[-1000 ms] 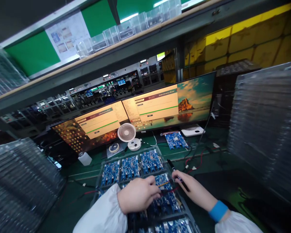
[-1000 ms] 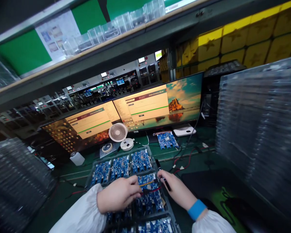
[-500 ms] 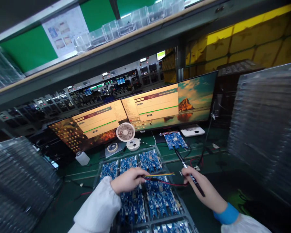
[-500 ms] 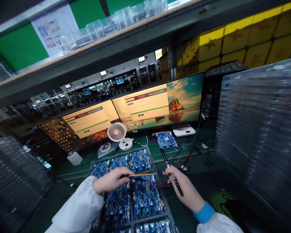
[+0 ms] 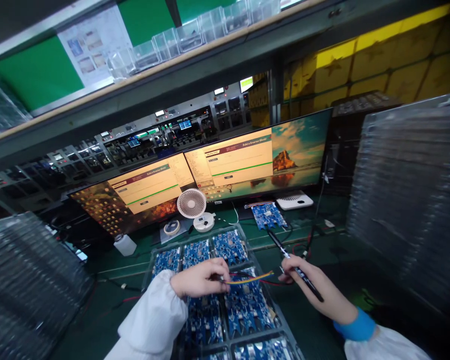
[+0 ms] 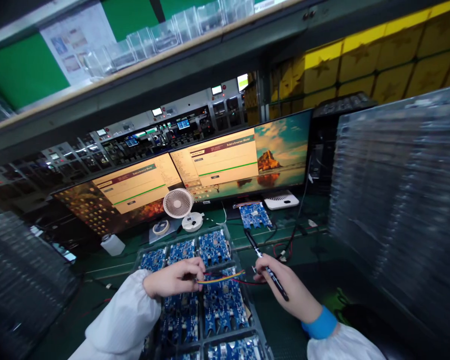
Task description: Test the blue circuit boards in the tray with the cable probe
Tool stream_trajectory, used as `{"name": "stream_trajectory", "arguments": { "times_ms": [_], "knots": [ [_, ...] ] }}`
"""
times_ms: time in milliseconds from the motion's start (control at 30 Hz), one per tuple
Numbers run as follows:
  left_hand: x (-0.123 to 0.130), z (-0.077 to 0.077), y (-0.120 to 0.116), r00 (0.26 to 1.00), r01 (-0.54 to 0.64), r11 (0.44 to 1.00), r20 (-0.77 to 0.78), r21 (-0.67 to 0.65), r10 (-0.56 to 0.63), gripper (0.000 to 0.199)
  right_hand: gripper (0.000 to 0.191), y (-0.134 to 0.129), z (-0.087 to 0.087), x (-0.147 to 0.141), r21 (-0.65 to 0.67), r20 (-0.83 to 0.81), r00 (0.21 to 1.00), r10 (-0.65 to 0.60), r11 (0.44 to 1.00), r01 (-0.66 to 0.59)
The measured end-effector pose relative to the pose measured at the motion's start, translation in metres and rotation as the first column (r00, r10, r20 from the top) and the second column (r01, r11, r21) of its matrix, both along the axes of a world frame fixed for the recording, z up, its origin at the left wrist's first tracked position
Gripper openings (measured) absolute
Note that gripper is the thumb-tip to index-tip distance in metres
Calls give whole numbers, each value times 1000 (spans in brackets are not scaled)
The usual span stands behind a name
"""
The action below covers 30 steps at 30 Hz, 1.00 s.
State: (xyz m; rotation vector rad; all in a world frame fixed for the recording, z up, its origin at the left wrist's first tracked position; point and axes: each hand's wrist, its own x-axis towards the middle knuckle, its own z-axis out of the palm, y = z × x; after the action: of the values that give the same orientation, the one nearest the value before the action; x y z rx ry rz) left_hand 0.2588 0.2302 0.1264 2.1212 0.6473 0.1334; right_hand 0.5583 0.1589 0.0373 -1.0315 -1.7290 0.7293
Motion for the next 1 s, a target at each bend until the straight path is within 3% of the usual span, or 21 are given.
{"name": "stream_trajectory", "arguments": {
  "times_ms": [133, 300, 367, 433, 500, 567, 667, 733, 800, 900, 967, 1000],
  "knots": [
    [3, 5, -10, 997, 45, 993, -69, 111, -38, 35, 24, 1, 3, -1, 18, 86, 996, -18, 1000, 16],
    [3, -4, -6, 966, -46, 958, -233, 282, 115, 29, 23, 3, -4, 2, 67, 155, 982, -108, 993, 98],
    [2, -11, 6, 952, -163, 936, -199, 313, 233, 31, 27, 4, -10, 7, 83, 169, 975, -148, 987, 135],
    [1, -20, 23, 896, -394, 871, -89, 293, 435, 41, 28, 5, -13, 11, 100, 183, 968, -174, 982, 157],
    [3, -29, 42, 768, -629, 755, -7, 185, 641, 54, 27, 6, -14, 15, 115, 207, 964, -170, 982, 148],
    [5, -38, 56, 698, -716, 698, 7, 20, 716, 62, 25, 6, -11, 15, 125, 236, 960, -151, 984, 124],
    [10, -48, 62, 728, -663, 712, 22, -231, 685, 46, 26, 5, -5, 11, 129, 272, 954, -124, 987, 91],
    [14, -51, 53, 733, -594, 699, 88, -397, 674, 32, 26, 5, -2, 7, 128, 283, 950, -128, 987, 95],
    [20, -53, 37, 751, -470, 727, 206, -500, 628, 36, 26, 5, -2, 4, 129, 290, 945, -150, 985, 117],
    [32, -61, 11, 856, -288, 838, 268, -463, 442, 56, 25, 6, -4, 2, 129, 300, 937, -180, 981, 148],
    [40, -70, -3, 921, -251, 894, 192, -372, 339, 72, 26, 7, -6, 3, 132, 307, 931, -196, 978, 162],
    [43, -74, -8, 938, -246, 908, 153, -338, 311, 71, 26, 8, -7, 3, 135, 310, 929, -205, 976, 170]
  ]
}}
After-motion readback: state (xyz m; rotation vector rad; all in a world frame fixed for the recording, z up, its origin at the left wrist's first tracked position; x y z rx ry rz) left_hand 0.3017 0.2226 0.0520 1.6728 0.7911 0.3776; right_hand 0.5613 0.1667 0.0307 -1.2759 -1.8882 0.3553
